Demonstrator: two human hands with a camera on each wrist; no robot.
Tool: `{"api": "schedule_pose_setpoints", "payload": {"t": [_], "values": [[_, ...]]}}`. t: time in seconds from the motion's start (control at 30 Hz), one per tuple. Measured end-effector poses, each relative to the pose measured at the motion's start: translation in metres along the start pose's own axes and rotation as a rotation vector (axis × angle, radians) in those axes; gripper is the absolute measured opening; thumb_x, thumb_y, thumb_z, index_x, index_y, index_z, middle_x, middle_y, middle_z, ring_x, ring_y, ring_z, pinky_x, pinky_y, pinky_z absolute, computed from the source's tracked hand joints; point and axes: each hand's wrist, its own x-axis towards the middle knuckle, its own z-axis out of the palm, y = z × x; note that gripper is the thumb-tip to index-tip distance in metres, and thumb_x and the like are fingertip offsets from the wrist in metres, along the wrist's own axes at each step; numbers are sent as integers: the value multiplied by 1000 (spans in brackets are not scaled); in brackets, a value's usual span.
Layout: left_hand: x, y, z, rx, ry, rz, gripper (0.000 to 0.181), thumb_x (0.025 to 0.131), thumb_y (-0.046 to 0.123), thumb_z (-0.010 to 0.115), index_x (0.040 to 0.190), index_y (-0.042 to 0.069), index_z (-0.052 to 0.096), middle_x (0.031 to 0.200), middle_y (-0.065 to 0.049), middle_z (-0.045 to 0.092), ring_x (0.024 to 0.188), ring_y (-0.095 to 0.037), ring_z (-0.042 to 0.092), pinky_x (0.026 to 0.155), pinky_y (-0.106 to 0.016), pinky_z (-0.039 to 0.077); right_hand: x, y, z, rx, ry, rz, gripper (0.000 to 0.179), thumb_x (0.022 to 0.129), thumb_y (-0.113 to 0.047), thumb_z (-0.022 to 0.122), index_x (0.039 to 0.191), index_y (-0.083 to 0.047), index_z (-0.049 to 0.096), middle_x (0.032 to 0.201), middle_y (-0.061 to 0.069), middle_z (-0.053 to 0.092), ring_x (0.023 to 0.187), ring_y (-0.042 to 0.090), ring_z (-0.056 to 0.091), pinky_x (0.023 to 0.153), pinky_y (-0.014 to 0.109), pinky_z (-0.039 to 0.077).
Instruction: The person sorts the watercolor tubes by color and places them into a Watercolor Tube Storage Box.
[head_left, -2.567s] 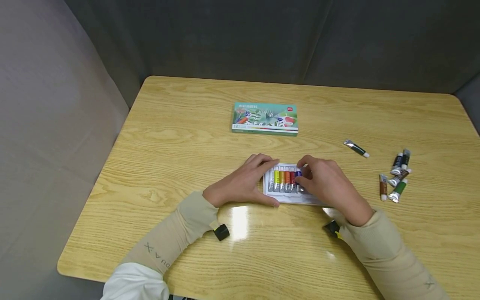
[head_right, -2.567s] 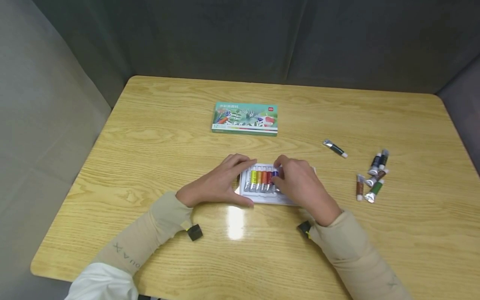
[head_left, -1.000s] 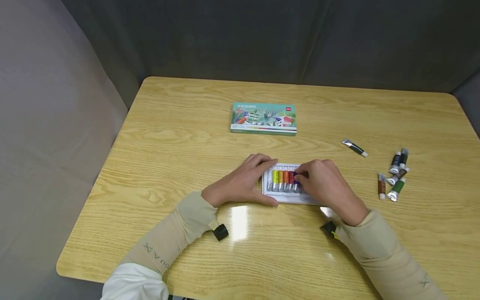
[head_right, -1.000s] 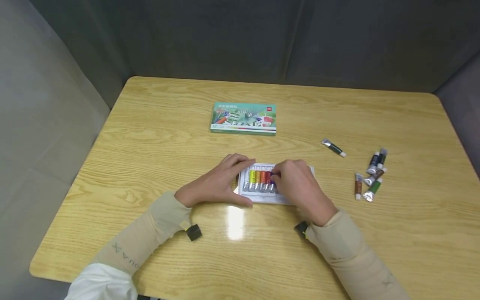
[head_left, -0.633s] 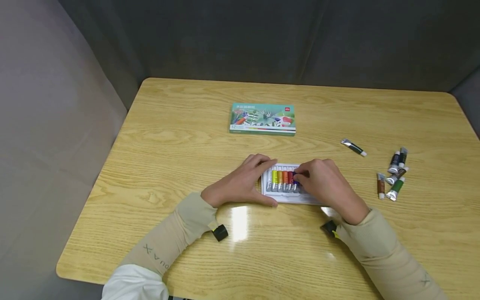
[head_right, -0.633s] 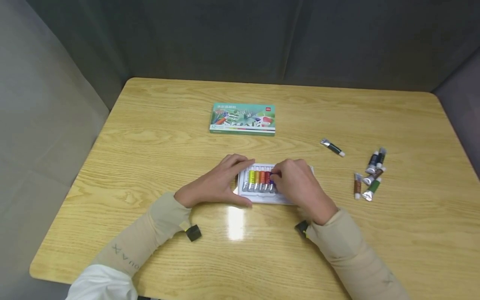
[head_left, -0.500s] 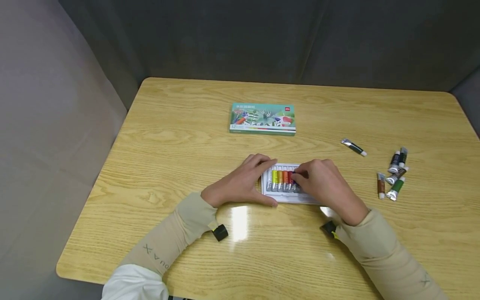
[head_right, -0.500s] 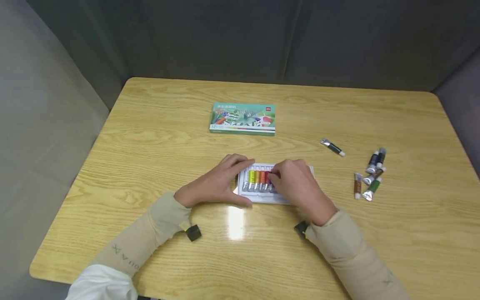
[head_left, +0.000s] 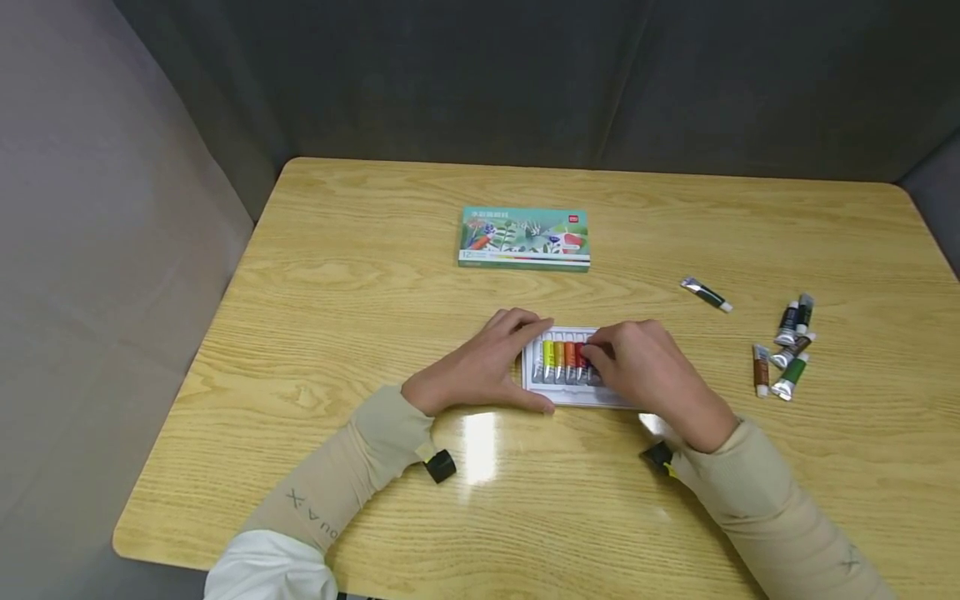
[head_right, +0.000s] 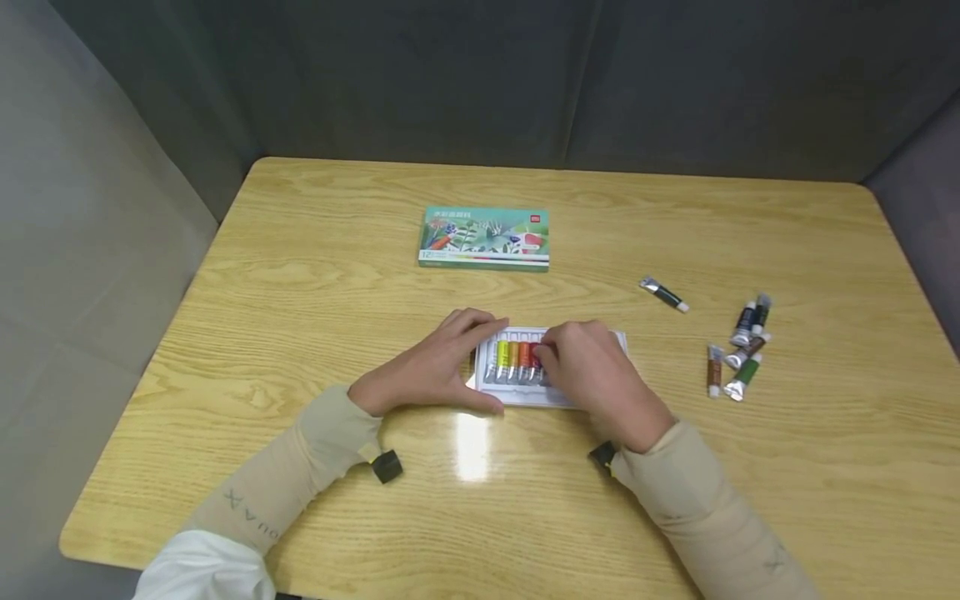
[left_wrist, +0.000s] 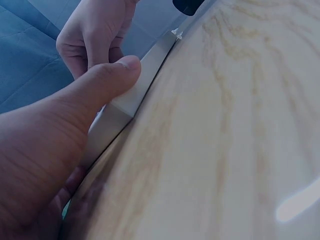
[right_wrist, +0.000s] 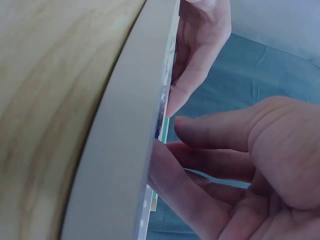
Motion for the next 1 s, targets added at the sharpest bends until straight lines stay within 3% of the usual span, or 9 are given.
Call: {"api": "schedule_pose_setpoints", "payload": {"t": [0.33, 0.57, 0.83, 1.0], "values": [[0, -1, 0, 1, -4, 2, 116, 74, 70, 82, 164, 17, 32, 155, 2, 40, 141, -13, 36, 122, -34, 39, 1, 6, -6, 21, -1, -14, 26, 100, -22, 67, 110, -2, 80, 101, 16, 80, 62, 13, 54, 57, 27, 40], [0, 0, -2, -6, -9, -2, 116, 74, 70, 83, 164, 17, 31, 156, 1, 39, 142, -13, 36, 122, -34, 38, 1, 12, -16, 38, -9, 41, 28, 102, -25, 65, 113, -3, 79, 103, 15, 80, 75, 18, 62, 63, 29, 45], [0, -1, -1, -17, -10, -5, 116, 74, 69, 82, 164, 17, 31, 156, 1, 39, 142, -13, 36, 122, -35, 38, -2, 27, -30, 47, 64, 60, 25, 100, -24, 68, 109, -4, 79, 96, 14, 79, 71, 20, 59, 60, 29, 43], [0, -1, -1, -23, -14, 0, 115, 75, 68, 82, 164, 17, 31, 157, 0, 38, 143, -14, 35, 123, -36, 38, -3, 43, -40, 40, 102, 124, 27, 100, -27, 68, 111, -4, 78, 103, 18, 78, 86, 30, 65, 69, 38, 45]]}}
